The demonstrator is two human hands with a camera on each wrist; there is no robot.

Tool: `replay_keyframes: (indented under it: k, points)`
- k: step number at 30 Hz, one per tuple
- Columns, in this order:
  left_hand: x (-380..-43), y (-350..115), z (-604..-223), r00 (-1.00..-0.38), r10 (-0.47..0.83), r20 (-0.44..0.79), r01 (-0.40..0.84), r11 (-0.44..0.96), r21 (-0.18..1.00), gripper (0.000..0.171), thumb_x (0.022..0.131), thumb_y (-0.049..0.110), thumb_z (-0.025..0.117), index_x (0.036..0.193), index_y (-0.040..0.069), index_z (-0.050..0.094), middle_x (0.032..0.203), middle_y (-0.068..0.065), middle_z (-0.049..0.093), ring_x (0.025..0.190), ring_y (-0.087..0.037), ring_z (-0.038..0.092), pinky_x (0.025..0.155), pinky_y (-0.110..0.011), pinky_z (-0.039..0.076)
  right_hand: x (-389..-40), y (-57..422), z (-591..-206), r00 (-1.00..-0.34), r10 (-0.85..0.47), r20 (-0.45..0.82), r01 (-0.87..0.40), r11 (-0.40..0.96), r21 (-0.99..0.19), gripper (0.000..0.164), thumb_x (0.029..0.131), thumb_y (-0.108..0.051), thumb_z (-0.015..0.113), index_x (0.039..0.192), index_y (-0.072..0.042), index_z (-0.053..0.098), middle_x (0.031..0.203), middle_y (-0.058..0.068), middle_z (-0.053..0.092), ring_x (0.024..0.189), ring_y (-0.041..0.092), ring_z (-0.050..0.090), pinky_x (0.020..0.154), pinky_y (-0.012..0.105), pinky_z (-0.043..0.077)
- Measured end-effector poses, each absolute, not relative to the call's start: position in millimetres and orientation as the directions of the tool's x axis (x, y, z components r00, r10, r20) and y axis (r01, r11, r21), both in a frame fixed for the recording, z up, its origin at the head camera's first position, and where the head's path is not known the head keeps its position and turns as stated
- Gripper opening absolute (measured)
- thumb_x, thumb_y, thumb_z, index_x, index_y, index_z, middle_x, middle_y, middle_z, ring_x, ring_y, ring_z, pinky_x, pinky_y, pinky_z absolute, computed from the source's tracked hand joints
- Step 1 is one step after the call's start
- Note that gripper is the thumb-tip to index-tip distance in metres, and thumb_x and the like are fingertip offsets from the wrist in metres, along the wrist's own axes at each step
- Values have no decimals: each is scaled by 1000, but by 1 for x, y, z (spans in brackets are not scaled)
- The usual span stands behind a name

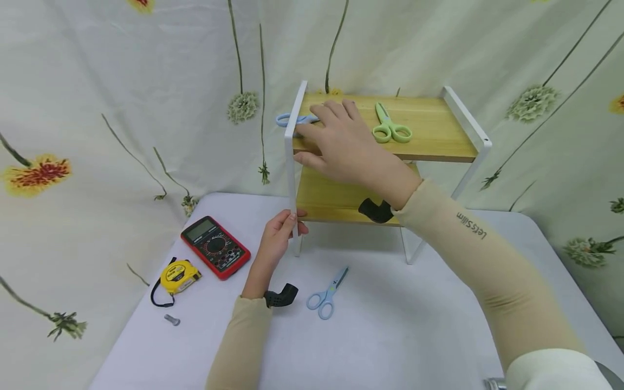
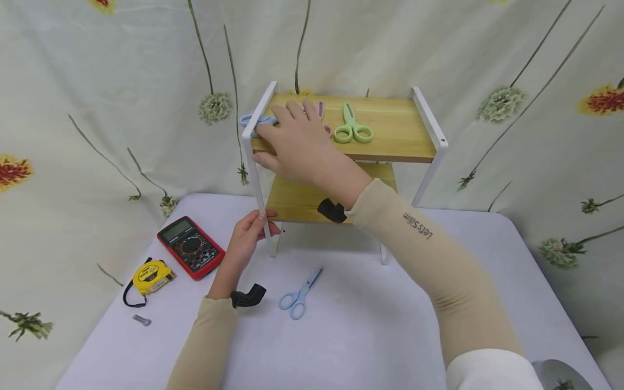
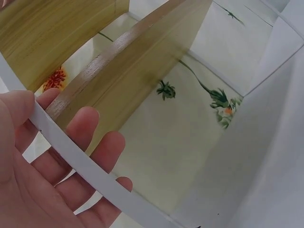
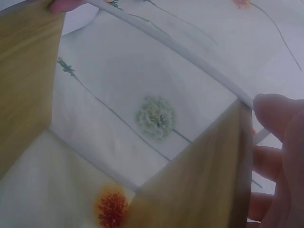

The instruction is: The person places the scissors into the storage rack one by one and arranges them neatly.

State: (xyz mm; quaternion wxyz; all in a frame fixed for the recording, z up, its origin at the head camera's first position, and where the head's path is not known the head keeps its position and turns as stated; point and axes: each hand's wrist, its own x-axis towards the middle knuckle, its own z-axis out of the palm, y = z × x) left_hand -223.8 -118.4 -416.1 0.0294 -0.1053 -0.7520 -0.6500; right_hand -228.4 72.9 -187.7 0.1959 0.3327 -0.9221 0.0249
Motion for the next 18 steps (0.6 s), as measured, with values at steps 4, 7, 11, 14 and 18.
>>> replay_keyframes:
  k: [4, 7, 11, 14, 18]
  points:
    - [-224, -119, -416, -976, 121, 182, 197, 125, 972, 34, 111, 23, 42, 124, 1, 64, 91, -13, 70, 90, -12, 62, 91, -46, 42, -230, 82, -189, -711, -587, 387, -618, 784, 54, 46, 102, -47, 57, 135, -15, 65, 150, 17, 52, 145, 36, 37, 124, 57, 16]
    - [-224, -119, -416, -974, 120, 190, 205, 125, 971, 34, 111, 22, 41, 124, 1, 65, 93, -19, 70, 89, -11, 62, 88, -43, 42, -230, 92, -189, -716, -571, 401, -610, 792, 40, 46, 101, -47, 59, 132, -14, 67, 150, 19, 52, 147, 39, 37, 125, 57, 17]
    - [-225, -119, -416, -974, 122, 192, 208, 129, 970, 34, 111, 22, 41, 123, 0, 64, 91, -17, 71, 87, -10, 63, 88, -40, 42, -231, 103, -191, -718, -559, 415, -603, 798, 31, 47, 100, -48, 61, 130, -12, 69, 147, 21, 54, 146, 41, 38, 124, 56, 19]
    - [-225, -120, -416, -974, 120, 190, 205, 125, 971, 34, 110, 22, 42, 123, 0, 64, 87, -7, 71, 87, -10, 64, 87, -39, 42, -232, 107, -191, -709, -560, 430, -607, 794, 34, 47, 100, -48, 61, 127, -10, 70, 145, 21, 56, 145, 41, 39, 123, 56, 21]
    - [-224, -119, -415, -974, 119, 194, 208, 123, 970, 35, 111, 24, 42, 123, 1, 64, 85, 0, 70, 88, -11, 63, 85, -35, 41, -232, 108, -192, -696, -566, 443, -612, 789, 47, 47, 100, -48, 61, 125, -9, 71, 144, 21, 57, 144, 40, 41, 123, 56, 22]
